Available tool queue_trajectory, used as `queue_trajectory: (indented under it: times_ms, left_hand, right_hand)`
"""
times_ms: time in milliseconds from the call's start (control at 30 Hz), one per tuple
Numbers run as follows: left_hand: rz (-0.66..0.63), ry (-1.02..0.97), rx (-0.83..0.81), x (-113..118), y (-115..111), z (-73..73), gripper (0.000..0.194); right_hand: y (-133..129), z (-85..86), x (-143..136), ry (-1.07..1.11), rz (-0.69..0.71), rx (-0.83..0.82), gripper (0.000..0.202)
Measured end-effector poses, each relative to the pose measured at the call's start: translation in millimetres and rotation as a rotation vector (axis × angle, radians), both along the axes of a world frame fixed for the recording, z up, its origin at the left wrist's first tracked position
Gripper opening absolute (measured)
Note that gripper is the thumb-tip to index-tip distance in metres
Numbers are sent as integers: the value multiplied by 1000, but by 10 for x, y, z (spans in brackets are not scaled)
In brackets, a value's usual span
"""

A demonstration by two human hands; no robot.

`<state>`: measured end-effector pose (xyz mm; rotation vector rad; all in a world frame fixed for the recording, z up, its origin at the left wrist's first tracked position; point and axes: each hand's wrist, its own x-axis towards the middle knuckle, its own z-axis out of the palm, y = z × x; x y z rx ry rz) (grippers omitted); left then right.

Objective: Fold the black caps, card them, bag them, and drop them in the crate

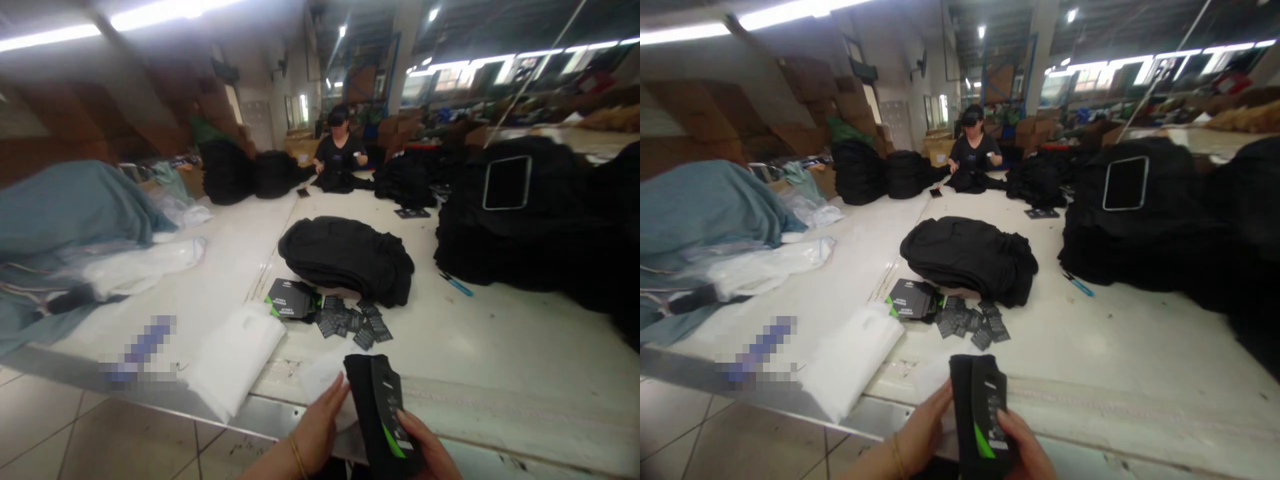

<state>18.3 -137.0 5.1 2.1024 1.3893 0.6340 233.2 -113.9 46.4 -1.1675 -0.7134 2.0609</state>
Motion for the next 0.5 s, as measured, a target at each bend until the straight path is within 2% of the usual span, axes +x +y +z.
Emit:
queue_trajectory:
  times_ms: [67,133,233,333,400,500]
  left_hand:
    - [10,-104,-72,-47,79,171,75]
    - [-13,-105,-111,-50,151,256,79]
    - [-144,53,-84,34,184,288,87]
    - [-306,264,3,143,155,321,89]
    - [-370,350,41,179,121,341,85]
    - [-354,360,66,233,24,290,79]
  right_hand:
    - [-6,10,-30,27,146,10,41]
    - [16,-28,-12,-55,232,54,38]
    - [66,-76,15,-292,257,145,28]
    - [125,-31,-13,-443,275,375,27]
    - [164,-4,-47,-415,231,456,29]
    - [146,-105,-173,-318,-18,289,40]
